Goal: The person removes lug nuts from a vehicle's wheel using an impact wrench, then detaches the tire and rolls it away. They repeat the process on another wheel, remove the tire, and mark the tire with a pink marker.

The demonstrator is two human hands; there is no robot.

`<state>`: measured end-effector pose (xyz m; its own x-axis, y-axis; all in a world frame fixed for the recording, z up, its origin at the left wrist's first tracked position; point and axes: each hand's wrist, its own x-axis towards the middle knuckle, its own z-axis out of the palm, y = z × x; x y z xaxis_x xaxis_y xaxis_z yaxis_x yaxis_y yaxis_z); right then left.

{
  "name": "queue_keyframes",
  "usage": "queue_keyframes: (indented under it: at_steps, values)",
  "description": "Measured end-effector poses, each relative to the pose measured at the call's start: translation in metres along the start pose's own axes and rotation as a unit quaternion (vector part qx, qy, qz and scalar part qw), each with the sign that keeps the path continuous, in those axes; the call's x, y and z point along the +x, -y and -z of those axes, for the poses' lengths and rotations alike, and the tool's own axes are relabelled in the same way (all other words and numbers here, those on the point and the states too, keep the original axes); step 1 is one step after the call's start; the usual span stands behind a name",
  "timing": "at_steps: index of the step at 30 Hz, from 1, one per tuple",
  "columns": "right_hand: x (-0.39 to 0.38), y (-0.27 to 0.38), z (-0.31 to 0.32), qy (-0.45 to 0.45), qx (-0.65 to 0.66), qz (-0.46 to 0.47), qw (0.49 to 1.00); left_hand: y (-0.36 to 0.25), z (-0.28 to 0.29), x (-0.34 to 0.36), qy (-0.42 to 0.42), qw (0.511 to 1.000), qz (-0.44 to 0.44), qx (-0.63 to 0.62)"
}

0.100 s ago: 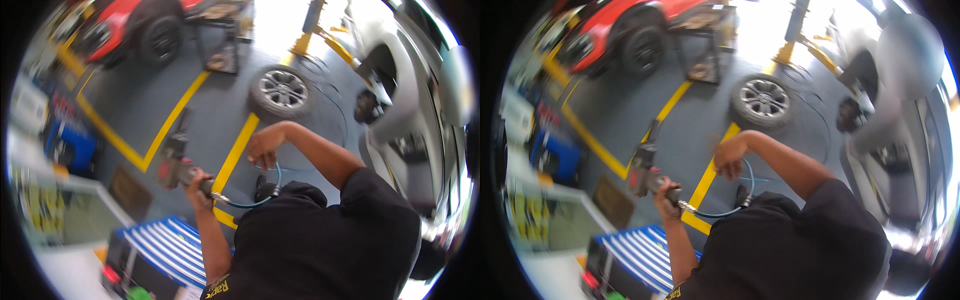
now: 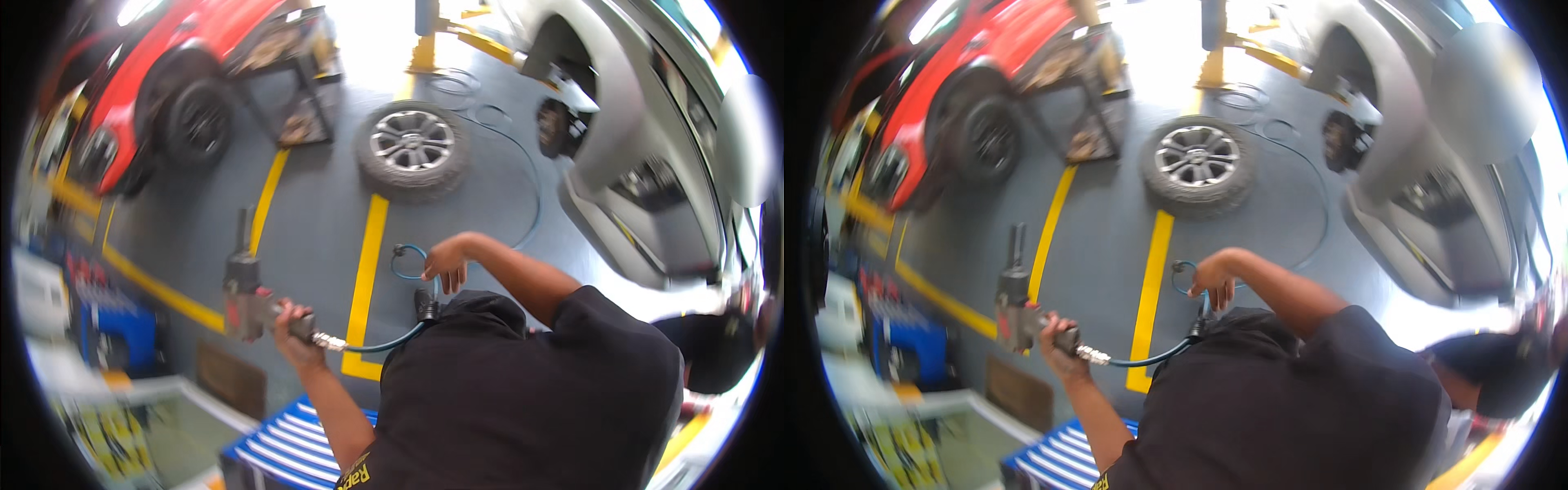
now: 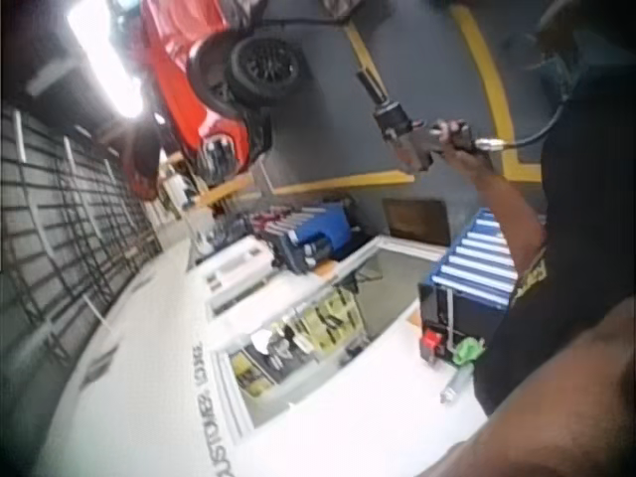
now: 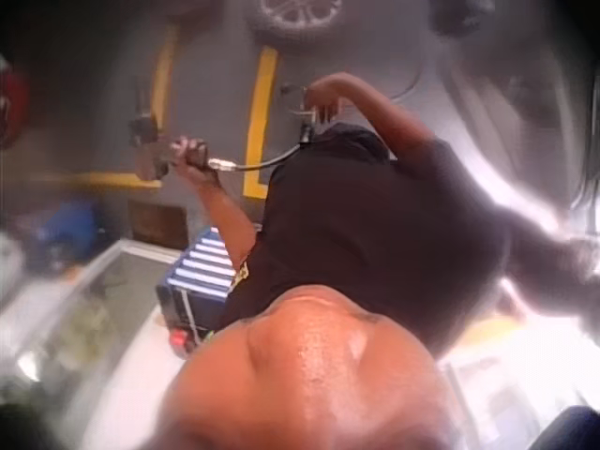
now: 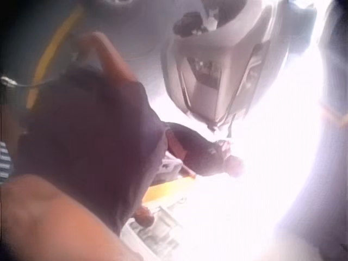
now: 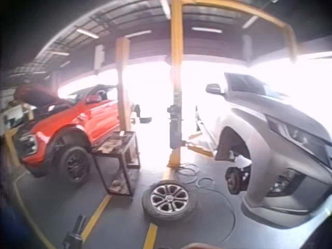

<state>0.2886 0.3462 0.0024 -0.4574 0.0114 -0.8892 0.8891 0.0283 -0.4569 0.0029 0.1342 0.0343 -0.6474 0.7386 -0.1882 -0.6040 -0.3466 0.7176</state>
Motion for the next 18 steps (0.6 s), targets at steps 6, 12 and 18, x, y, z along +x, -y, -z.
queue_keyframes:
  at_steps: [6, 12, 18]
  values:
    - [0.044, -0.122, 0.055, -0.23, 0.433, 0.088, 0.867, 0.05, -0.176, 0.139, 0.098, 0.993, 0.054, 0.027]
    - [0.112, -0.077, 0.196, -0.242, 0.806, 0.238, 0.484, 0.054, -0.302, 0.24, 0.223, 0.966, 0.071, 0.114]
    - [0.095, -0.124, 0.348, -0.354, 0.855, 0.263, 0.272, 0.044, -0.394, 0.349, 0.335, 0.93, 0.084, 0.128]
